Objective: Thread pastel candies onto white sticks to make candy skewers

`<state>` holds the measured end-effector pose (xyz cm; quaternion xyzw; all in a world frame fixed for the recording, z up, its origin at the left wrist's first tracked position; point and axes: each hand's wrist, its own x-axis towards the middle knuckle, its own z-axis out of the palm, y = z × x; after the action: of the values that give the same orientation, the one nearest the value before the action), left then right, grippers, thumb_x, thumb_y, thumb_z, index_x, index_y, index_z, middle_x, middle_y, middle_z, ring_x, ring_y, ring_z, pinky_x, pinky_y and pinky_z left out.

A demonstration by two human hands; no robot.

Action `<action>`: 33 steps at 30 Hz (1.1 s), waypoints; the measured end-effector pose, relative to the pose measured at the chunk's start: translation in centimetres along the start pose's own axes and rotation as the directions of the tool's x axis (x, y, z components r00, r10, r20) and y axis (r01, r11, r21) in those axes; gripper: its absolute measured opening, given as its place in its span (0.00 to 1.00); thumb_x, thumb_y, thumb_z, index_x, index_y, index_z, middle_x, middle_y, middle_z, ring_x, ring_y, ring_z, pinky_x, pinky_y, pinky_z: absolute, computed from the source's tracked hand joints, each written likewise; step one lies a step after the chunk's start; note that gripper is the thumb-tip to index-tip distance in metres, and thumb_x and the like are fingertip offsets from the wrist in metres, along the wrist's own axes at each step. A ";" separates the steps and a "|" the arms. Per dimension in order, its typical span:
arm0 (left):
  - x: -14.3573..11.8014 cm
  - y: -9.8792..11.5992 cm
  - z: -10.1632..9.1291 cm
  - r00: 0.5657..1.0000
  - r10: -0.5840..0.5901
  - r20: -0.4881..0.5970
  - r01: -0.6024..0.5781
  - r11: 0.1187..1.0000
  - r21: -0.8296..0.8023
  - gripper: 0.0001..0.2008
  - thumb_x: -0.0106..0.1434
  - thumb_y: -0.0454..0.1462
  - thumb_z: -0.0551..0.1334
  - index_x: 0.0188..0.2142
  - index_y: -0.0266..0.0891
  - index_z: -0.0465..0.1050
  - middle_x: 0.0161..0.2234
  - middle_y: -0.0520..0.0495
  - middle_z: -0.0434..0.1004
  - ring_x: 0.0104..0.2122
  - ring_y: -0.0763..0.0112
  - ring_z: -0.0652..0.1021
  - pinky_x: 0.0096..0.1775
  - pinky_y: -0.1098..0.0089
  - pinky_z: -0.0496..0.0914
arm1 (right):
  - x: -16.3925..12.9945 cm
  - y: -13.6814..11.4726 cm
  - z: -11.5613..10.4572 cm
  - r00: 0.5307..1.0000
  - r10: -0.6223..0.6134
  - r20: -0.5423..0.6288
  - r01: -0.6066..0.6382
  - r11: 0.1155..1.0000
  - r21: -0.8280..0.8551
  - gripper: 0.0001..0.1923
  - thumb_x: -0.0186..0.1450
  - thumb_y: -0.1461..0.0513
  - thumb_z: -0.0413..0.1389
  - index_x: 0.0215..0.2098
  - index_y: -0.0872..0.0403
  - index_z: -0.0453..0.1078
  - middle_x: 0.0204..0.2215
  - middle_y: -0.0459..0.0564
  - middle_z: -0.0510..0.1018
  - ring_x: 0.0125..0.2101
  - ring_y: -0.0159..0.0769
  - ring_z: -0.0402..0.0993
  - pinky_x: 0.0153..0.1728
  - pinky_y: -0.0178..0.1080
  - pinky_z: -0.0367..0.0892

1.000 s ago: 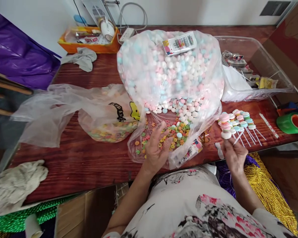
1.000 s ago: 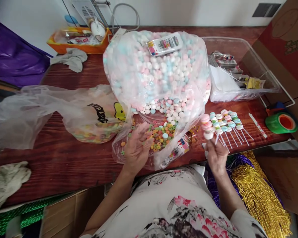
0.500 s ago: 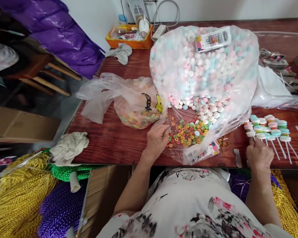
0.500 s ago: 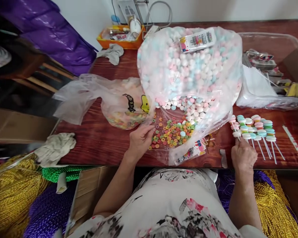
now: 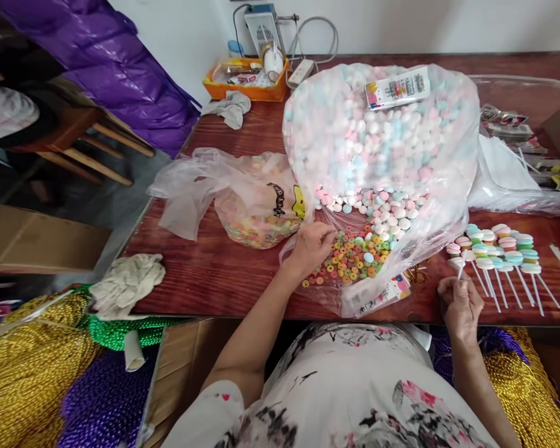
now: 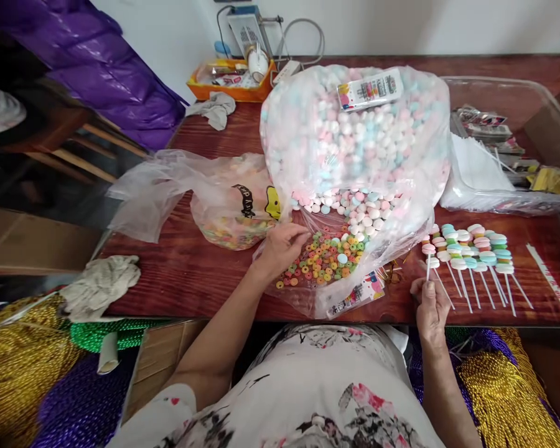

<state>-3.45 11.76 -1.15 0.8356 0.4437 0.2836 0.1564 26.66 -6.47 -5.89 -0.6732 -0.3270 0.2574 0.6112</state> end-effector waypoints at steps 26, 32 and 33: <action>6.5 -2.8 0.4 0.940 0.106 0.325 -0.173 0.967 0.186 0.16 0.70 0.36 0.52 0.34 0.37 0.77 0.47 0.38 0.76 0.49 0.56 0.73 0.56 0.53 0.67 | -0.5 -0.5 0.1 0.985 0.110 -0.134 -0.073 0.965 0.251 0.13 0.62 0.57 0.65 0.40 0.58 0.79 0.19 0.38 0.63 0.21 0.25 0.58 0.27 0.34 0.60; 6.9 -3.8 -2.4 0.988 -0.084 0.127 0.071 0.992 0.105 0.12 0.65 0.35 0.54 0.26 0.37 0.72 0.36 0.42 0.76 0.39 0.62 0.74 0.47 0.61 0.69 | -0.5 -0.1 -0.2 0.979 0.133 -0.154 -0.097 0.970 0.221 0.13 0.62 0.56 0.65 0.40 0.57 0.79 0.19 0.39 0.64 0.21 0.25 0.59 0.28 0.35 0.62; 7.1 -4.0 -2.9 0.988 -0.115 0.100 0.107 0.991 0.084 0.12 0.64 0.35 0.55 0.26 0.38 0.71 0.34 0.43 0.76 0.37 0.64 0.74 0.45 0.63 0.69 | -0.5 -0.1 -0.2 0.979 0.133 -0.157 -0.098 0.972 0.214 0.14 0.62 0.56 0.65 0.40 0.57 0.79 0.20 0.39 0.65 0.21 0.25 0.59 0.28 0.35 0.62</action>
<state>-4.64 19.88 1.48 0.8288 0.4916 0.2124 0.1621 26.44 -6.98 -5.84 -0.6439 -0.2056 0.2665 0.6871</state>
